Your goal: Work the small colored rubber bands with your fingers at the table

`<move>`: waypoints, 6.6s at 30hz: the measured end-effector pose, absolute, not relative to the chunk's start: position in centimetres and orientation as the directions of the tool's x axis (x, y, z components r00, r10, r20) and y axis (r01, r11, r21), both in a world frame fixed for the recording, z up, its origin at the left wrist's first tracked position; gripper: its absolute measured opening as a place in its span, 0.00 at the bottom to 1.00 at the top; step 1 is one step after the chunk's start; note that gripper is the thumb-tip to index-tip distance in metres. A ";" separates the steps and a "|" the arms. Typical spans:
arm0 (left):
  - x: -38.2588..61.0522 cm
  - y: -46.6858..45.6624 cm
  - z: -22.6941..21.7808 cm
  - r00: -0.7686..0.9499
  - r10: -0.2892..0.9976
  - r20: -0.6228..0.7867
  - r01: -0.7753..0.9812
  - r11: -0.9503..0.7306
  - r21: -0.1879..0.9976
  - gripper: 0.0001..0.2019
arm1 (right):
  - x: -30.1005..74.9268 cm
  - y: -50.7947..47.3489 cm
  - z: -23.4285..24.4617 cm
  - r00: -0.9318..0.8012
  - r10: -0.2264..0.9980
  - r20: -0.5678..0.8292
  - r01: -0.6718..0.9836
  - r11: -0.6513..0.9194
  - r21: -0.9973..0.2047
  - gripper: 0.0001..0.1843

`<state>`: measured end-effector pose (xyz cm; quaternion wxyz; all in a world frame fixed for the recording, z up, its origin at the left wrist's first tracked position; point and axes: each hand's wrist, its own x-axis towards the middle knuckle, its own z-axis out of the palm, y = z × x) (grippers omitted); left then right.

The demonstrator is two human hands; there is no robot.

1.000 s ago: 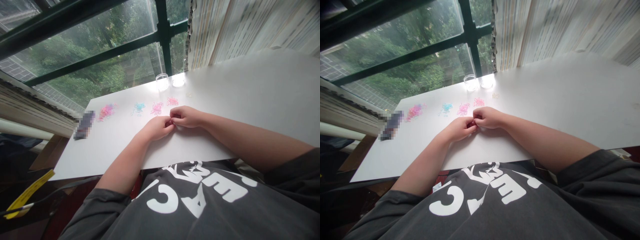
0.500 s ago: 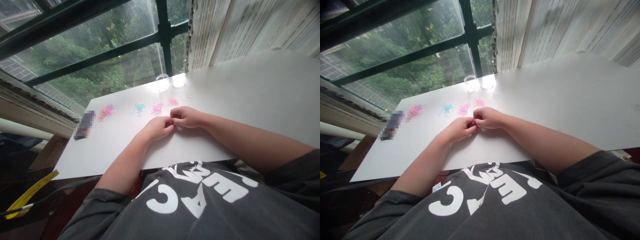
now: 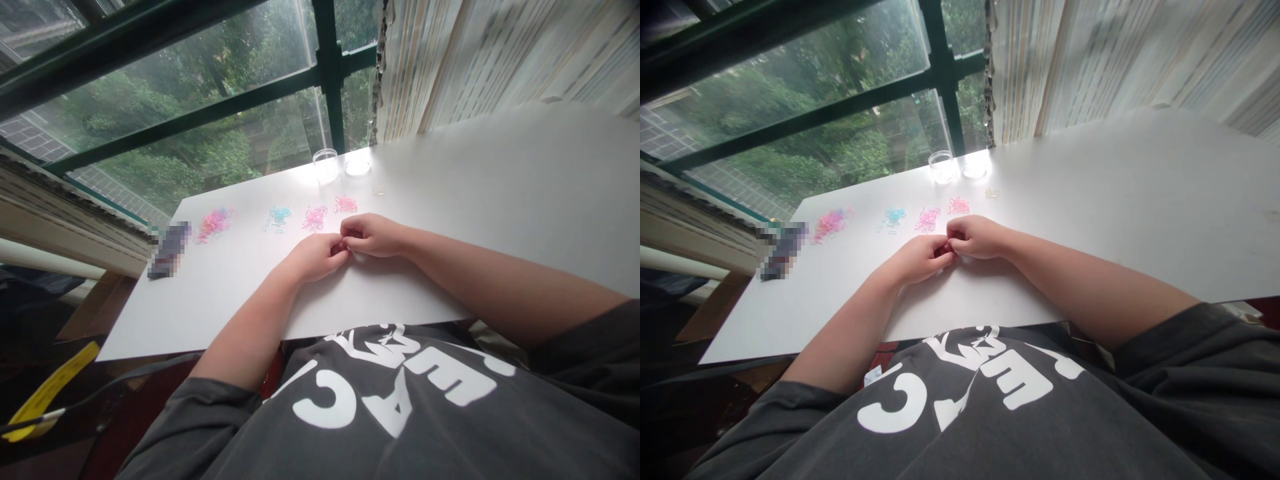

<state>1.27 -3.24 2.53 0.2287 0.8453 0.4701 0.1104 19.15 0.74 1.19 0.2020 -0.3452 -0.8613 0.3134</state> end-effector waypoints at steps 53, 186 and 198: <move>1.3 -3.1 2.5 0.527 0.849 -0.031 0.758 -0.454 0.469 0.09 | 19.1 0.9 0.9 -0.677 0.721 0.148 0.467 0.576 -0.671 0.05; 1.3 -3.2 2.6 0.519 0.853 -0.054 0.763 -0.434 0.480 0.10 | 19.1 0.8 0.9 -0.672 0.723 0.161 0.469 0.583 -0.663 0.04; 1.2 -3.2 2.5 0.527 0.849 -0.045 0.759 -0.447 0.473 0.10 | 19.1 0.8 0.9 -0.670 0.726 0.155 0.470 0.576 -0.668 0.04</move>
